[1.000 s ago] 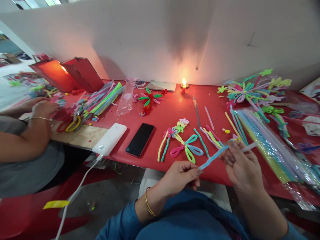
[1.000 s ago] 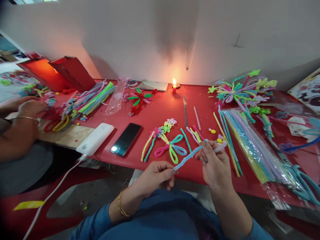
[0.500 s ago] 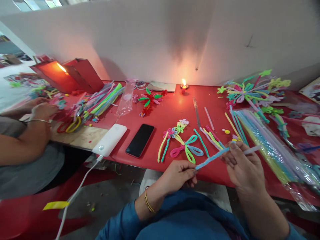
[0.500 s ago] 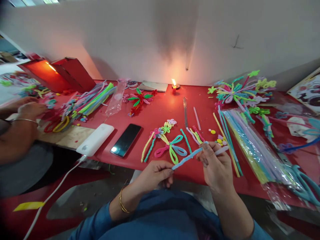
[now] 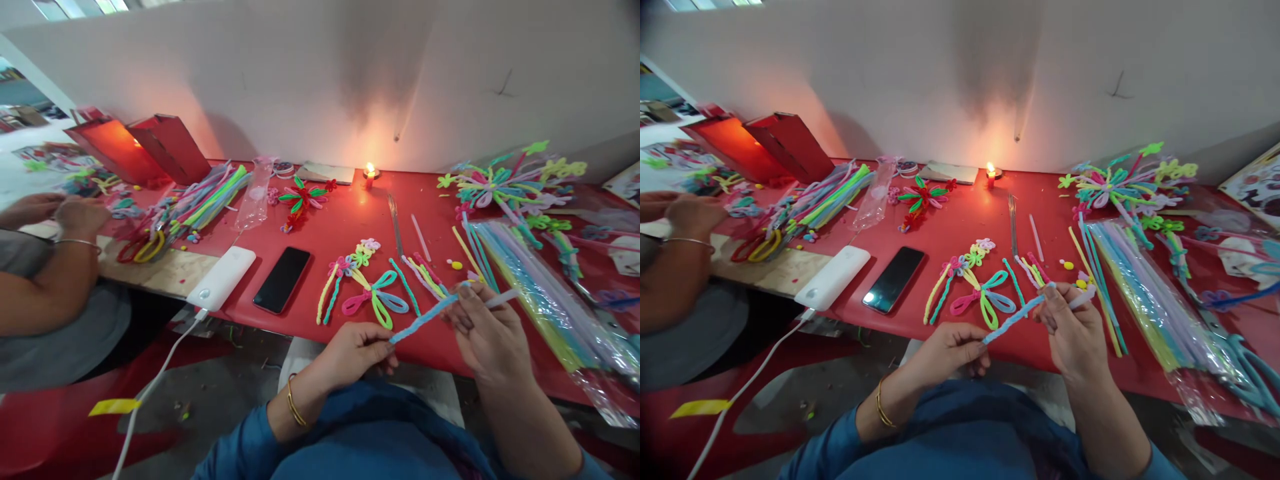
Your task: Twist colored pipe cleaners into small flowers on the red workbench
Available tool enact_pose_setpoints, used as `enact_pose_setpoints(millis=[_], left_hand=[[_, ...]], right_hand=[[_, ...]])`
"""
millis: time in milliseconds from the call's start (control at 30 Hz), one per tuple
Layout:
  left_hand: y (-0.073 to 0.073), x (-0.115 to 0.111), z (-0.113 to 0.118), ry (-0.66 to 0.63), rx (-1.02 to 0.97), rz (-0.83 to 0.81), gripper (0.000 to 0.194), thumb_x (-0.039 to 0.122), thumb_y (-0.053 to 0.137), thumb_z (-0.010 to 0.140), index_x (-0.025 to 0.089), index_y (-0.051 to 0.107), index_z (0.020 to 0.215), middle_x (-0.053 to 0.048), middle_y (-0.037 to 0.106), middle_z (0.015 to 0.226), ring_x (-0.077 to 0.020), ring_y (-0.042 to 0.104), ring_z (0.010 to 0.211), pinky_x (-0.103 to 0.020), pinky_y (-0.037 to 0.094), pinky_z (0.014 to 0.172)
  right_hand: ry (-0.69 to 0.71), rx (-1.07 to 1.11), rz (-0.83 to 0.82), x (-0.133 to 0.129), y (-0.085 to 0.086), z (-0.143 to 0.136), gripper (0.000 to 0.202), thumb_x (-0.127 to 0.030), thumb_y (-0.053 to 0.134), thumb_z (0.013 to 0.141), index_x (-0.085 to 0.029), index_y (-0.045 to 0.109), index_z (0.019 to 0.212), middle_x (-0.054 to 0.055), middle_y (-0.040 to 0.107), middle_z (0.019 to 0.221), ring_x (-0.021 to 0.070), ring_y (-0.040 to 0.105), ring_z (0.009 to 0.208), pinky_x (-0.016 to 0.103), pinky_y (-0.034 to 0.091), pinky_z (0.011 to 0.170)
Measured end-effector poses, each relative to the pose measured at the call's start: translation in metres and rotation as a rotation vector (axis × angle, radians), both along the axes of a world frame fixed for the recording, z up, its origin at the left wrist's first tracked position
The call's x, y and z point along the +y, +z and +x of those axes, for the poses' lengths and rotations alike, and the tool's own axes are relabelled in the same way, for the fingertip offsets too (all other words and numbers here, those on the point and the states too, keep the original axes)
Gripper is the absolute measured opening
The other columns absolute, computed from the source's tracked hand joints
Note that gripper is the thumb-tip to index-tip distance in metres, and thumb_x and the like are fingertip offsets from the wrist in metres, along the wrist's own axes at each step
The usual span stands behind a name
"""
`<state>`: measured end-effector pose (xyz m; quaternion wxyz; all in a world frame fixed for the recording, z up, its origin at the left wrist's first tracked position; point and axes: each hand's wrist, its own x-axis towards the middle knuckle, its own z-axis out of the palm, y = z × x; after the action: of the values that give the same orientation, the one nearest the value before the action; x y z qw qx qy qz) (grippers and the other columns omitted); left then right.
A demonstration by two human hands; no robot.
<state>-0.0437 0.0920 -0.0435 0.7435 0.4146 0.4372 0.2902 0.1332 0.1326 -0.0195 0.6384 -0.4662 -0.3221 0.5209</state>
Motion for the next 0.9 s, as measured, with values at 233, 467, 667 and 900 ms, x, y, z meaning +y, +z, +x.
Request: enact_pose_setpoints(millis=[233, 467, 667, 900], left_hand=[[0.01, -0.002, 0.0, -0.046, 0.052, 0.02, 0.017, 0.03, 0.055, 0.073, 0.015, 0.054, 0.065, 0.001, 0.06, 0.062, -0.0083, 0.055, 0.056, -0.021, 0.042, 0.055], [0.005, 0.0, -0.007, -0.056, 0.034, 0.065, 0.023, 0.034, 0.056, 0.075, 0.013, 0.061, 0.079, -0.002, 0.062, 0.069, -0.0115, 0.057, 0.065, -0.024, 0.044, 0.063], [0.01, 0.007, -0.005, 0.13, 0.086, 0.219, 0.034, 0.041, 0.054, 0.077, 0.015, 0.062, 0.097, -0.007, 0.065, 0.091, -0.0161, 0.058, 0.082, -0.027, 0.043, 0.074], [0.021, 0.014, 0.006, 0.18, -0.172, 0.007, 0.032, 0.047, 0.059, 0.071, 0.016, 0.055, 0.069, 0.002, 0.056, 0.054, -0.0082, 0.053, 0.051, -0.02, 0.042, 0.052]], right_hand=[[-0.028, -0.016, -0.024, 0.004, -0.002, -0.002, 0.018, -0.03, 0.074, 0.061, -0.019, 0.06, 0.063, -0.01, 0.04, 0.037, 0.004, 0.031, 0.034, 0.02, 0.039, 0.041], [0.035, -0.1, -0.025, 0.006, -0.007, 0.001, 0.018, -0.033, 0.072, 0.064, -0.018, 0.062, 0.064, -0.01, 0.038, 0.036, 0.0044, 0.033, 0.034, 0.021, 0.039, 0.042], [0.211, -0.449, 0.004, -0.003, -0.007, -0.01, 0.018, -0.037, 0.068, 0.066, -0.02, 0.066, 0.068, -0.004, 0.052, 0.045, 0.0095, 0.043, 0.042, 0.022, 0.033, 0.039], [0.529, -0.585, 0.103, -0.008, 0.001, -0.027, 0.019, -0.033, 0.06, 0.075, -0.019, 0.065, 0.063, -0.002, 0.057, 0.055, 0.0114, 0.048, 0.051, 0.022, 0.038, 0.049]])
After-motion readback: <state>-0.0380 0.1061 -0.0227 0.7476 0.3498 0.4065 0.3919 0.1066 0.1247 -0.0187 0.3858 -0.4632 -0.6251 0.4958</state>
